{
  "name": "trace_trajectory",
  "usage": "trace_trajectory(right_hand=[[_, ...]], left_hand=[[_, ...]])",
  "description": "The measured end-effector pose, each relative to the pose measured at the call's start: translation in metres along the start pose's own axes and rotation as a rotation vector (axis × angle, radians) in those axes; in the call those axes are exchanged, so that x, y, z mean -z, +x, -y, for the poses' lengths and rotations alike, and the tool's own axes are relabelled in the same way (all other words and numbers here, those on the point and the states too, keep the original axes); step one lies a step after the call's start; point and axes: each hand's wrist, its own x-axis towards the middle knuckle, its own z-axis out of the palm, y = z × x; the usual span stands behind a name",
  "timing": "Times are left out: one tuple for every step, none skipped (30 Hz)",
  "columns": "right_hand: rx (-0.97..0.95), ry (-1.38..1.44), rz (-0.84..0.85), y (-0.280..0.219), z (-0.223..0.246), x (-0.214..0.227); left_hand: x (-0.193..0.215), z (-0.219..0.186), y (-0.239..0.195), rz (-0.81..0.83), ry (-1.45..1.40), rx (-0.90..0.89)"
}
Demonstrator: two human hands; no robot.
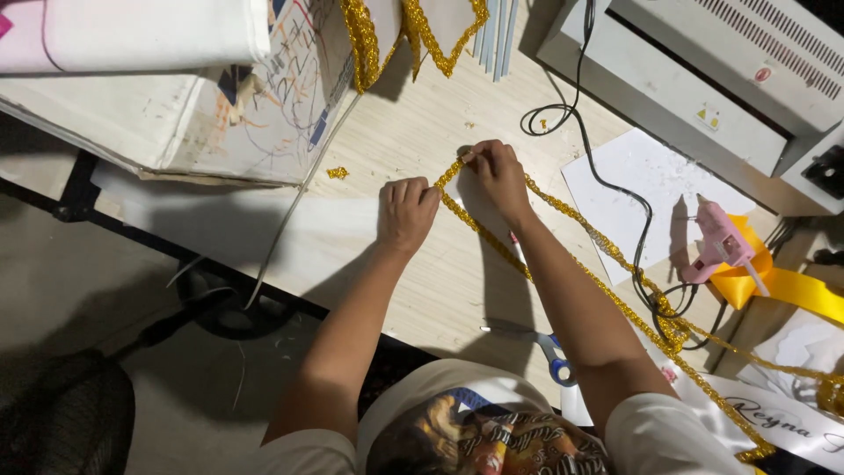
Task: Applying a decorative gold trim to white pageant sashes using a hot glue gun and scissors.
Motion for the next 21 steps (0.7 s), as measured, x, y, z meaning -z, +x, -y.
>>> trace_trajectory(right_hand=[[-0.003, -0.001, 0.003, -0.001, 0.0, 0.0], [-0.018, -0.014, -0.018, -0.001, 0.0, 0.0], [-0.033, -0.027, -0.039, -0.003, 0.0, -0.001], [-0.036, -0.026, -0.037, -0.001, -0.01, -0.003], [-0.056, 0.029, -0.046, 0.004, -0.02, -0.004], [-0.076, 0.084, -0.055, 0.008, -0.029, -0.005], [-0.072, 0.083, -0.057, 0.011, -0.029, -0.001], [-0.095, 0.168, -0.058, 0.013, -0.028, 0.002], [-0.123, 0.253, -0.057, 0.013, -0.028, 0.005], [-0.123, 0.253, -0.056, 0.012, -0.021, 0.005], [-0.106, 0.14, -0.018, 0.007, -0.015, 0.007], [-0.088, 0.026, 0.02, 0.002, -0.009, 0.008], [-0.087, 0.027, 0.018, 0.004, -0.004, 0.01], [-0.083, -0.074, 0.04, 0.006, 0.002, 0.012], [-0.08, -0.174, 0.064, 0.007, 0.008, 0.014], [-0.079, -0.173, 0.063, 0.009, 0.004, 0.012], [-0.132, -0.053, 0.049, 0.009, -0.001, 0.012], [-0.184, 0.066, 0.034, 0.009, -0.006, 0.012], [-0.179, 0.067, 0.034, 0.014, -0.004, 0.012], [-0.202, 0.146, 0.03, 0.018, -0.002, 0.012], [-0.236, 0.223, 0.029, 0.016, -0.001, 0.011]], left_hand=[[0.0, 0.0, 0.0, 0.003, -0.002, 0.002], [0.0, 0.0, 0.0, 0.02, -0.012, 0.002], [0.001, 0.001, 0.0, 0.038, -0.022, 0.001], [0.003, -0.001, -0.001, 0.042, -0.023, 0.001], [0.004, -0.001, 0.001, 0.027, -0.027, 0.004], [0.005, -0.001, 0.003, 0.011, -0.03, 0.007], [0.003, -0.001, 0.003, 0.007, -0.029, 0.006], [0.001, -0.001, 0.002, -0.007, -0.019, -0.002], [0.0, -0.002, 0.0, -0.017, -0.012, -0.008], [0.003, 0.0, 0.003, -0.017, -0.012, -0.007], [0.006, -0.001, 0.004, -0.013, -0.037, -0.007], [0.01, -0.001, 0.006, -0.009, -0.061, -0.006], [0.008, -0.001, 0.005, -0.01, -0.061, -0.008], [0.006, -0.001, 0.004, -0.003, -0.051, -0.009], [0.005, -0.001, 0.002, 0.004, -0.04, -0.009], [0.007, 0.0, 0.003, 0.003, -0.038, -0.01], [0.008, -0.001, 0.004, -0.001, -0.083, 0.009], [0.009, -0.001, 0.004, -0.006, -0.128, 0.027], [0.003, 0.001, 0.002, -0.009, -0.124, 0.027], [-0.003, 0.004, -0.001, -0.028, -0.151, 0.039], [-0.008, 0.003, -0.008, -0.038, -0.184, 0.056]])
